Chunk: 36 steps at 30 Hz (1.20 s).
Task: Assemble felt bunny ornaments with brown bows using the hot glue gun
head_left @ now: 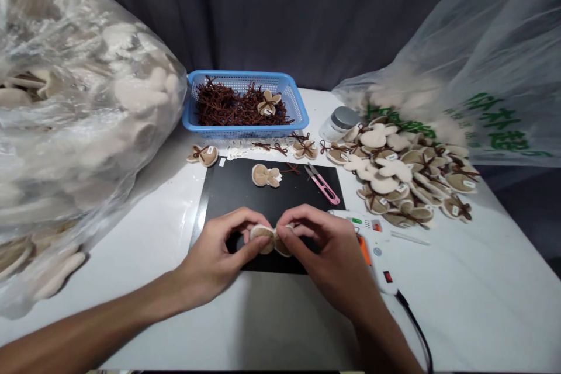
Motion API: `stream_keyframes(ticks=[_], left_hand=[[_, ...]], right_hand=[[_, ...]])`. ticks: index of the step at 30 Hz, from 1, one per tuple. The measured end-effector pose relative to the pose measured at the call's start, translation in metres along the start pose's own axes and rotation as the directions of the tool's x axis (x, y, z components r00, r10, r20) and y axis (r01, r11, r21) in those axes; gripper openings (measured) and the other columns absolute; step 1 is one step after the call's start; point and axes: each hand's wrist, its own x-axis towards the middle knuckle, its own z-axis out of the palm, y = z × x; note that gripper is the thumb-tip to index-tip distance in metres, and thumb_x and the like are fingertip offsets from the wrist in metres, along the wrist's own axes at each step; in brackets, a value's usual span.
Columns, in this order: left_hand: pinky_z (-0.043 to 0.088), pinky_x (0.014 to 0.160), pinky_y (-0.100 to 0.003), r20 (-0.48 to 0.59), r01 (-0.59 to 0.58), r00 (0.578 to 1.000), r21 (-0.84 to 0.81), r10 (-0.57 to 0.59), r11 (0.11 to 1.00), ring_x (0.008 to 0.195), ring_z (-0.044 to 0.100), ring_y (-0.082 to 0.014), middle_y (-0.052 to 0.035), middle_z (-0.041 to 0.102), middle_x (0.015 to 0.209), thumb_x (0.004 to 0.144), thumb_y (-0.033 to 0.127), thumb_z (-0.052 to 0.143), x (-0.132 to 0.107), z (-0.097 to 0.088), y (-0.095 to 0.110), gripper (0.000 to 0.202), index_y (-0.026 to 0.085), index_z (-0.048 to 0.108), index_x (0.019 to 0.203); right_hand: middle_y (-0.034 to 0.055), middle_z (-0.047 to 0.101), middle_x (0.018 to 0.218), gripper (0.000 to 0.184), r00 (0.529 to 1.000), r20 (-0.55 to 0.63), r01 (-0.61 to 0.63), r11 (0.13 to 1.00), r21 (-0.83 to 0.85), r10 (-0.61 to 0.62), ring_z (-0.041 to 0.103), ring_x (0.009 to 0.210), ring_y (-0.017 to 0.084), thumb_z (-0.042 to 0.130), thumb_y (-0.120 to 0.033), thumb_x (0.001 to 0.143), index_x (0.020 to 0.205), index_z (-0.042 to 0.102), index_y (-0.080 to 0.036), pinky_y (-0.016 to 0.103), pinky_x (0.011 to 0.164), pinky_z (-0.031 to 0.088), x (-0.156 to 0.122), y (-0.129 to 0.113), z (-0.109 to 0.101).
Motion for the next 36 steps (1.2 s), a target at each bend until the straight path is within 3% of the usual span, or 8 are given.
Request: stream_keyframes(ticks=[6, 10, 13, 18, 23, 27, 31, 36], left_hand=[[0.05, 0.081, -0.031, 0.016, 0.013, 1.0, -0.09, -0.011, 0.996, 0.088, 0.066, -0.0187, -0.0047, 0.074, 0.096, 0.097, 0.045, 0.074, -0.001, 0.001, -0.001, 0.032, 0.019, 0.072, 0.114], [0.052, 0.079, -0.03, -0.035, 0.001, 0.999, -0.174, -0.007, 0.985, 0.085, 0.067, -0.0178, -0.0041, 0.072, 0.09, 0.1, 0.044, 0.071, 0.0, 0.001, 0.002, 0.029, 0.018, 0.069, 0.113], [0.051, 0.077, -0.029, -0.038, -0.011, 0.999, -0.18, 0.004, 0.984, 0.085, 0.068, -0.0177, -0.0037, 0.071, 0.09, 0.101, 0.043, 0.07, 0.0, 0.001, 0.002, 0.029, 0.018, 0.067, 0.114], [0.05, 0.077, -0.03, -0.006, -0.092, 0.996, 0.018, 0.092, 0.996, 0.084, 0.069, -0.0175, -0.0038, 0.075, 0.092, 0.104, 0.04, 0.067, 0.0, -0.004, -0.003, 0.024, 0.019, 0.069, 0.114], [0.05, 0.081, -0.031, 0.029, -0.151, 0.988, 0.101, 0.149, 0.983, 0.087, 0.069, -0.0189, -0.0051, 0.077, 0.098, 0.104, 0.04, 0.066, 0.001, -0.007, -0.002, 0.024, 0.019, 0.072, 0.116], [0.053, 0.091, -0.033, 0.096, -0.091, 0.991, -0.017, 0.092, 0.996, 0.105, 0.071, -0.0227, -0.0083, 0.077, 0.116, 0.104, 0.041, 0.066, 0.002, -0.006, 0.001, 0.034, 0.02, 0.067, 0.131], [0.055, 0.091, -0.034, 0.082, -0.077, 0.993, -0.109, 0.086, 0.991, 0.103, 0.072, -0.0224, -0.0097, 0.077, 0.114, 0.103, 0.038, 0.068, 0.003, -0.004, 0.001, 0.032, 0.019, 0.066, 0.129], [0.057, 0.083, -0.034, 0.005, -0.115, 0.993, -0.165, 0.117, 0.98, 0.086, 0.073, -0.0199, -0.0068, 0.076, 0.094, 0.1, 0.035, 0.072, 0.002, -0.002, 0.003, 0.021, 0.017, 0.068, 0.11]], right_hand=[[0.0012, 0.074, 0.076, 0.014, 0.994, -0.089, -0.047, 0.982, 0.183, 0.064, 0.072, 0.067, 0.016, 0.081, -0.033, 0.086, 0.09, 0.073, -0.021, 0.026, 0.06, 0.06, -0.001, 0.003, 0.006], [0.0037, 0.078, 0.079, 0.012, 0.998, 0.009, 0.067, 0.995, -0.073, -0.067, 0.072, 0.069, 0.019, 0.075, -0.03, 0.095, 0.086, 0.079, -0.024, 0.031, 0.065, 0.059, -0.004, -0.001, -0.004], [0.0041, 0.081, 0.087, 0.016, 0.967, 0.162, 0.236, 0.926, -0.295, -0.195, 0.074, 0.079, 0.021, 0.068, -0.028, 0.1, 0.093, 0.083, -0.028, 0.033, 0.073, 0.057, -0.003, -0.005, -0.016], [0.0008, 0.076, 0.081, 0.019, 0.946, 0.289, 0.262, 0.879, -0.399, -0.15, 0.067, 0.071, 0.018, 0.068, -0.027, 0.102, 0.087, 0.079, -0.027, 0.029, 0.067, 0.047, 0.002, -0.011, -0.024], [0.0002, 0.068, 0.072, 0.024, 0.968, 0.247, 0.114, 0.949, -0.294, -0.039, 0.054, 0.062, 0.015, 0.066, -0.034, 0.102, 0.081, 0.074, -0.023, 0.028, 0.057, 0.04, 0.004, -0.013, -0.022], [-0.0002, 0.061, 0.068, 0.027, 0.981, 0.187, -0.025, 0.984, -0.178, 0.059, 0.045, 0.058, 0.014, 0.066, -0.041, 0.099, 0.081, 0.071, -0.022, 0.027, 0.051, 0.035, 0.002, -0.013, -0.019], [-0.0035, 0.048, 0.06, 0.029, 0.986, 0.134, -0.098, 0.994, -0.047, 0.103, 0.037, 0.056, 0.013, 0.073, -0.043, 0.094, 0.075, 0.069, -0.021, 0.025, 0.049, 0.028, 0.0, -0.008, -0.012], [-0.004, 0.048, 0.062, 0.034, 0.92, 0.22, -0.386, 0.855, 0.346, 0.326, 0.029, 0.054, 0.01, 0.08, -0.051, 0.084, 0.077, 0.069, -0.02, 0.024, 0.048, 0.02, -0.004, -0.001, 0.002]])
